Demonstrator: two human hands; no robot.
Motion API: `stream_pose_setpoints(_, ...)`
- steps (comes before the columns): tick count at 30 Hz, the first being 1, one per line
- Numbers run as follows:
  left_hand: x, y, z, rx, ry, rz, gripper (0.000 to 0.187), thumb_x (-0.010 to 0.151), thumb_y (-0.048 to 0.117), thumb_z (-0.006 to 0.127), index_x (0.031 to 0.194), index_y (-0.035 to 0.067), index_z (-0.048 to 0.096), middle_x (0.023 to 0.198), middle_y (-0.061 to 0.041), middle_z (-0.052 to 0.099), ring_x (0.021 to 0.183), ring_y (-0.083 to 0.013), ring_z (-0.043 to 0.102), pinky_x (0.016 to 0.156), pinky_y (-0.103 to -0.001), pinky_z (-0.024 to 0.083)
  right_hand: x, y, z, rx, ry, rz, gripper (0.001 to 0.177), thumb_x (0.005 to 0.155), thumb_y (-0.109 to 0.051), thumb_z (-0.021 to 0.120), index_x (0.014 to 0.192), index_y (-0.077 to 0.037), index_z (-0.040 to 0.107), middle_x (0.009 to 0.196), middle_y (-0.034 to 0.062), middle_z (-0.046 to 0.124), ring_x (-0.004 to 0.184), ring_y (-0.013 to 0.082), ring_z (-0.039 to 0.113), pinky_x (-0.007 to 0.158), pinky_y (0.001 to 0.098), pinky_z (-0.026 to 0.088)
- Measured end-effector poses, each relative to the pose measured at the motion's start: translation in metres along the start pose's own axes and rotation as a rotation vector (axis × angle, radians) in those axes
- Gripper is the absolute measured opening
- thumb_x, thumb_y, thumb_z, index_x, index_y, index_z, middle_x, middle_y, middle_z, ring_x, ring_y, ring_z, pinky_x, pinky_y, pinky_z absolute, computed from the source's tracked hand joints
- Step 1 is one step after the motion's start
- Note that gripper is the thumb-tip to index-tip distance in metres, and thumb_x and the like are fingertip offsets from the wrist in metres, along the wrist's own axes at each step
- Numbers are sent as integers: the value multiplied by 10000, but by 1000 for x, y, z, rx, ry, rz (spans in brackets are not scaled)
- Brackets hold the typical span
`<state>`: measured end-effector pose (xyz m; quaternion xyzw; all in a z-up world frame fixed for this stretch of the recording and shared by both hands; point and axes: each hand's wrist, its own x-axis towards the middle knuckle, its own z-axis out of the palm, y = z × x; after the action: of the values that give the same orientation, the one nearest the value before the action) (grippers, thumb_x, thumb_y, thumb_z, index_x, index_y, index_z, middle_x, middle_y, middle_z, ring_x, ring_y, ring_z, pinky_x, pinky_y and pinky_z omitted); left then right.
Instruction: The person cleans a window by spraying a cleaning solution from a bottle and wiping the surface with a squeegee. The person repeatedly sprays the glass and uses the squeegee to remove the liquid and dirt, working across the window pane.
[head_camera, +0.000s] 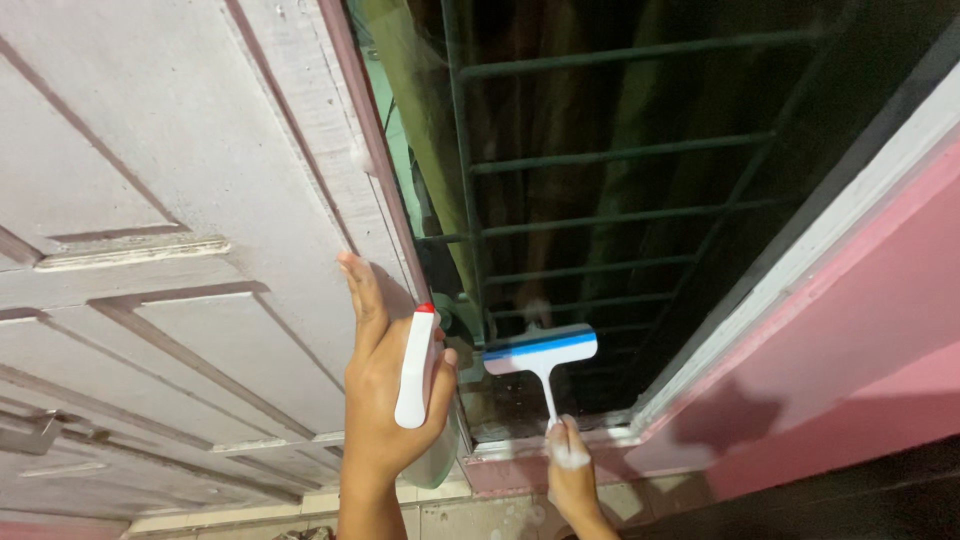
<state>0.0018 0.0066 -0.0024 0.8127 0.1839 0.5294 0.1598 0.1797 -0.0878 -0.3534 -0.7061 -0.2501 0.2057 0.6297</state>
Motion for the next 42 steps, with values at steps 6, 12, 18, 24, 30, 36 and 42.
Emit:
stream_pose_setpoints(6, 0, 0, -1, -21, -5, -24, 213, 814, 41, 687, 1012, -33, 664, 1654, -404, 131, 1565, -546, 162, 1202, -505, 352, 22, -167, -15, 248, -51, -396, 361, 1111, -342, 344, 906, -78, 480, 686, -14, 450, 557, 75, 403, 485, 248, 329)
stream_pose_setpoints(12, 0, 0, -3, -10, -11, -7, 220, 815, 41, 689, 1015, -46, 659, 1654, -399, 128, 1564, -553, 142, 1219, -523, 319, 22, -308, -9, 468, -76, -368, 328, 1113, -336, 375, 963, -73, 502, 709, -22, 446, 553, 72, 384, 475, 244, 318)
stream_pose_setpoints(18, -1, -3, -4, -34, -10, 15, 174, 832, 58, 680, 973, -39, 642, 1664, -377, 119, 1570, -555, 144, 1240, -533, 300, 22, -223, 28, 36, -6, -535, 293, 1099, -292, 425, 999, -43, 543, 637, 5, 499, 539, 104, 491, 497, 269, 407)
stream_pose_setpoints(24, -2, -5, -8, -59, -24, 22, 125, 838, 49, 673, 936, -19, 636, 1675, -368, 105, 1578, -553, 123, 1255, -541, 279, -18, -129, 22, 40, 74, -198, 219, 1061, -244, 439, 1047, -77, 580, 650, 10, 543, 534, 100, 492, 467, 276, 413)
stream_pose_setpoints(30, -1, -4, -8, -79, -17, 3, 126, 830, 52, 675, 918, -22, 624, 1676, -366, 100, 1580, -544, 110, 1252, -531, 271, 16, -234, 7, 475, 100, -379, 255, 1125, -303, 369, 1068, -90, 495, 765, -4, 497, 594, 53, 401, 489, 206, 325)
stream_pose_setpoints(36, -1, -4, -9, -63, -24, 10, 117, 829, 48, 677, 898, -20, 610, 1671, -371, 96, 1575, -549, 102, 1249, -536, 265, 31, -291, 22, 373, 4, -467, 242, 1132, -297, 404, 1059, -80, 480, 739, -9, 484, 604, 59, 417, 508, 221, 350)
stream_pose_setpoints(42, 1, -3, -10, -64, -30, 6, 107, 827, 51, 674, 887, -18, 617, 1667, -372, 98, 1567, -546, 117, 1237, -533, 280, 4, -141, 33, -102, 23, -364, 197, 1061, -233, 420, 1021, -77, 534, 632, 83, 543, 533, 215, 549, 515, 373, 447)
